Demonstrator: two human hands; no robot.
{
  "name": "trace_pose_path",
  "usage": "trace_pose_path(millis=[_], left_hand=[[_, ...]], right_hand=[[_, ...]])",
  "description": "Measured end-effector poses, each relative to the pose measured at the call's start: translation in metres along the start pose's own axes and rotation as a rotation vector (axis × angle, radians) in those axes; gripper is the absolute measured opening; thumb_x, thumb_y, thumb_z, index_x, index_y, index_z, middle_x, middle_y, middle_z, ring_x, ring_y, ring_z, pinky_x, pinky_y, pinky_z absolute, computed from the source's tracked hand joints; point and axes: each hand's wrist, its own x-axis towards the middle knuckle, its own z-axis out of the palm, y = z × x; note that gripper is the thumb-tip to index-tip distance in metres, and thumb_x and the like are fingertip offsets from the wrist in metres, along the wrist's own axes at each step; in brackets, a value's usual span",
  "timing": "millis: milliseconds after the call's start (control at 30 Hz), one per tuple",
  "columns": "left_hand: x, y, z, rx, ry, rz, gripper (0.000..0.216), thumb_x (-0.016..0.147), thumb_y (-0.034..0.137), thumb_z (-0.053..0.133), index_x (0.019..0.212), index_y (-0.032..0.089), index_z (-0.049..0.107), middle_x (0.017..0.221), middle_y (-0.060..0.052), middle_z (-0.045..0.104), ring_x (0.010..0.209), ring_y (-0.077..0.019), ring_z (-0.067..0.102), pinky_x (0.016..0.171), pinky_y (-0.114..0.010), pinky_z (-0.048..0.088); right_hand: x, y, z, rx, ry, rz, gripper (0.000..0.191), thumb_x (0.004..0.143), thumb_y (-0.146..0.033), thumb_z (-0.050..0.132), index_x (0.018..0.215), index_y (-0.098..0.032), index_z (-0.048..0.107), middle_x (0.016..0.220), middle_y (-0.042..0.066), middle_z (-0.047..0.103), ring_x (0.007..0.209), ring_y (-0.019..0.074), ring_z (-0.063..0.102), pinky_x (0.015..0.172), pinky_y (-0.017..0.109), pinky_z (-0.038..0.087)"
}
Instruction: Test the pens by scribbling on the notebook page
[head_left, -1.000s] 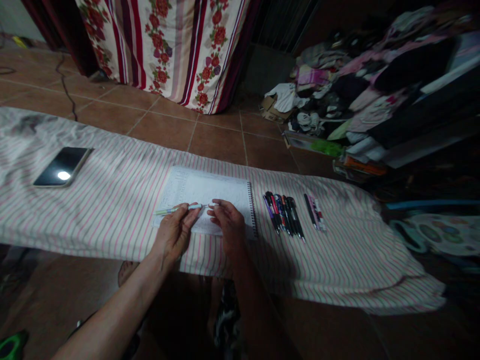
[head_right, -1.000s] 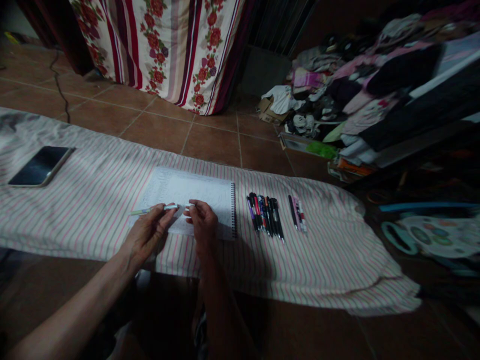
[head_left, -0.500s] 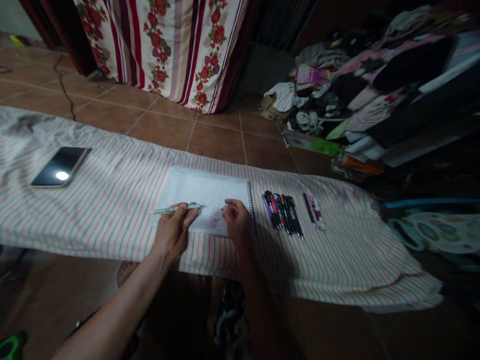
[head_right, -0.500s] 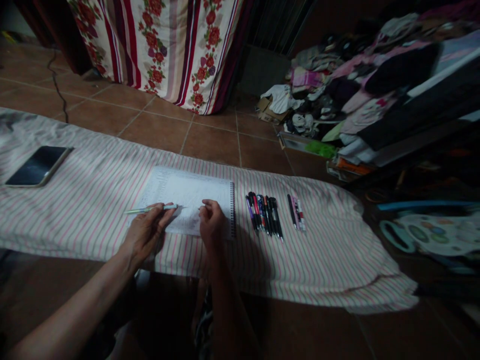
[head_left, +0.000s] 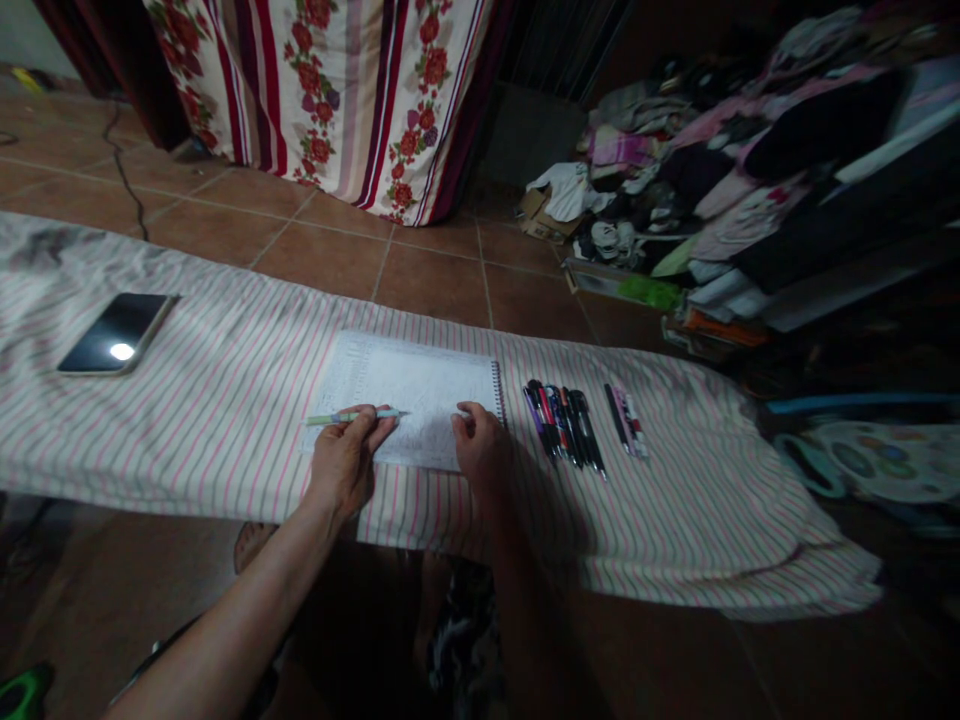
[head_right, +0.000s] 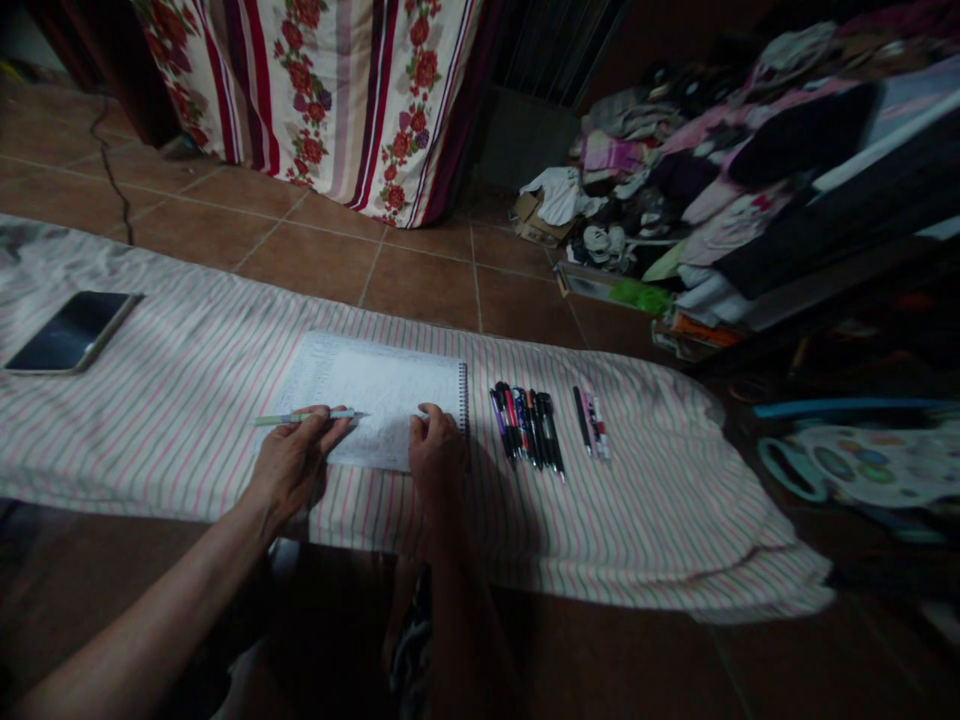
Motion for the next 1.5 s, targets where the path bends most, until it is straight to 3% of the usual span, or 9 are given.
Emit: trace_pose_path(millis=[333, 567, 733, 1033, 1500], left_hand=[[0.002, 0.001, -0.001, -0.013, 0.006, -0.016, 0.012, 0.073, 0.005, 0.063, 0.063, 0.009, 0.059, 0.069, -0.003, 0.064, 0.07, -0.0098, 0.063, 0.085, -0.033, 0.054], [0.003, 0.001, -0.001, -0.006, 0.002, -0.023, 0.015, 0.076, 0.004, 0.058, 0.062, 0.008, 0.06, 0.07, -0.003, 0.063, 0.071, -0.0097, 0.063, 0.086, -0.033, 0.054], [0.003, 0.001, 0.0, -0.011, 0.007, -0.015, 0.016, 0.077, 0.002, 0.057, 0.061, 0.007, 0.06, 0.069, -0.003, 0.062, 0.071, -0.0096, 0.063, 0.087, -0.035, 0.053], [0.0, 0.001, 0.001, -0.009, -0.027, -0.042, 0.016, 0.077, 0.003, 0.056, 0.062, 0.007, 0.06, 0.071, -0.004, 0.063, 0.075, -0.0118, 0.065, 0.082, -0.03, 0.055], [-0.003, 0.002, 0.003, -0.002, -0.063, -0.067, 0.017, 0.075, 0.003, 0.058, 0.059, 0.006, 0.06, 0.069, -0.005, 0.063, 0.07, -0.0108, 0.064, 0.078, -0.028, 0.057]], right_hand=[[-0.001, -0.004, -0.007, 0.103, 0.014, -0.001, 0.03, 0.078, -0.013, 0.041, 0.096, -0.014, 0.065, 0.087, 0.01, 0.065, 0.081, 0.0189, 0.06, 0.079, 0.03, 0.044], [0.0, 0.006, -0.009, 0.087, 0.058, 0.008, 0.03, 0.078, -0.017, 0.041, 0.094, -0.016, 0.066, 0.086, 0.009, 0.067, 0.077, 0.0184, 0.06, 0.075, 0.03, 0.045], [0.0, -0.007, -0.009, 0.231, 0.034, -0.006, 0.026, 0.078, -0.019, 0.045, 0.092, -0.015, 0.067, 0.084, 0.007, 0.065, 0.068, 0.0151, 0.061, 0.068, 0.027, 0.047], [-0.007, -0.035, -0.004, 0.28, -0.065, -0.175, 0.021, 0.077, -0.018, 0.057, 0.095, -0.019, 0.068, 0.085, 0.004, 0.06, 0.066, 0.0126, 0.055, 0.064, 0.025, 0.048], [-0.007, -0.035, 0.004, 0.271, -0.016, -0.292, 0.013, 0.079, -0.014, 0.057, 0.081, -0.02, 0.068, 0.078, 0.003, 0.06, 0.074, 0.0154, 0.058, 0.068, 0.027, 0.047]])
